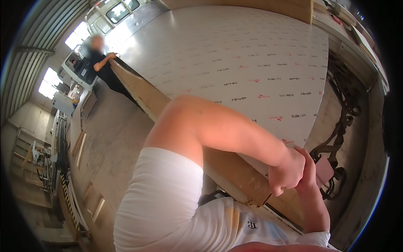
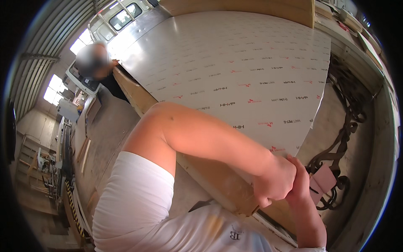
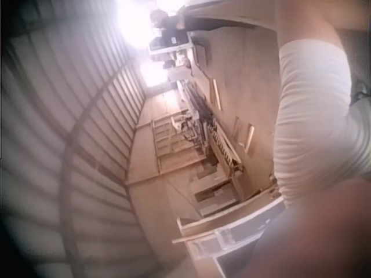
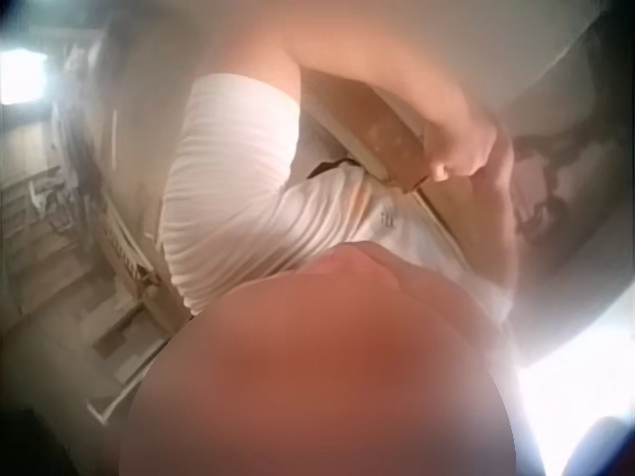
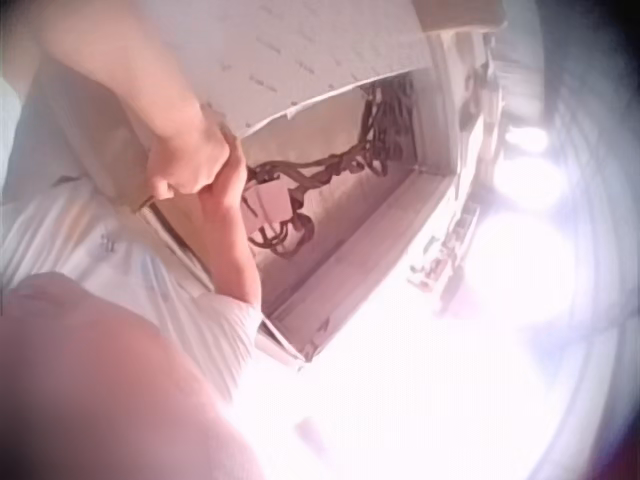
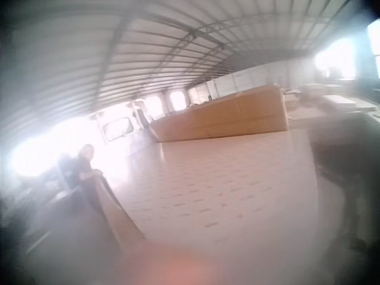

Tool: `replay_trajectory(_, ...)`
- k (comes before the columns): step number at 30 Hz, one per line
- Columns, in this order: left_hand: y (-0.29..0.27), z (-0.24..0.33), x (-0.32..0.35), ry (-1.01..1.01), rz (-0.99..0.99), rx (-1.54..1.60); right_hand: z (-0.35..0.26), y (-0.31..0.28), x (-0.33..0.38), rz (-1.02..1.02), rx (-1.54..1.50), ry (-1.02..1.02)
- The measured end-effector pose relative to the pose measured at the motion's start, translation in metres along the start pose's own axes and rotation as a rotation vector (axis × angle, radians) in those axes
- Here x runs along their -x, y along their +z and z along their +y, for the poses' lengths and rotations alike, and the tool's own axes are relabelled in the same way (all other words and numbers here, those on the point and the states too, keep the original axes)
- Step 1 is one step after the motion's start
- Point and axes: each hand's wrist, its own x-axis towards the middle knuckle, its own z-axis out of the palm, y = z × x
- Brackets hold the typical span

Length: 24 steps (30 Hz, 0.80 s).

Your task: The person unloads large, flat boards from the back of a truck with the assistance of another person. They unwrap the boards from protective packaging and carry them into a warehouse. The person also writes on a pink document attached to the truck's cargo area.

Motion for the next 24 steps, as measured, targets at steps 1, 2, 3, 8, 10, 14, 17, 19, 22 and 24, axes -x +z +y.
replay_trajectory(1, 0.001, 0.001, -0.002, 0.0, -0.004, 0.001, 0.002, -0.004, 0.001, -0.017, -0.001, 0.0)
replay_trajectory(2, 0.003, 0.001, -0.002, -0.01, -0.012, 0.007, 0.003, -0.007, -0.001, -0.04, 0.001, -0.004)
replay_trajectory(3, 0.004, 0.001, -0.002, -0.021, -0.02, 0.012, 0.002, -0.008, -0.001, -0.086, 0.003, 0.001)
replay_trajectory(8, 0.011, -0.001, -0.003, -0.023, 0.009, 0.04, -0.001, 0.01, 0.0, 0.016, 0.021, 0.029)
replay_trajectory(10, 0.01, 0.001, -0.003, -0.039, 0.014, 0.024, 0.003, 0.007, -0.005, 0.06, -0.003, 0.008)
replay_trajectory(14, 0.004, 0.004, -0.005, -0.058, 0.028, 0.021, 0.002, -0.017, -0.011, -0.055, 0.035, -0.027)
replay_trajectory(17, -0.005, 0.007, -0.008, -0.08, 0.049, 0.02, -0.006, -0.017, -0.006, -0.109, 0.04, -0.049)
replay_trajectory(19, -0.017, 0.012, -0.009, -0.097, 0.098, 0.039, -0.014, 0.015, 0.017, -0.008, 0.06, -0.117)
replay_trajectory(22, -0.058, 0.025, -0.02, -0.18, -0.075, 0.027, -0.029, 0.019, 0.043, -0.076, 0.073, -0.109)
replay_trajectory(24, -0.067, 0.039, -0.029, -0.203, -0.06, 0.04, -0.035, 0.021, 0.062, -0.137, 0.086, -0.102)
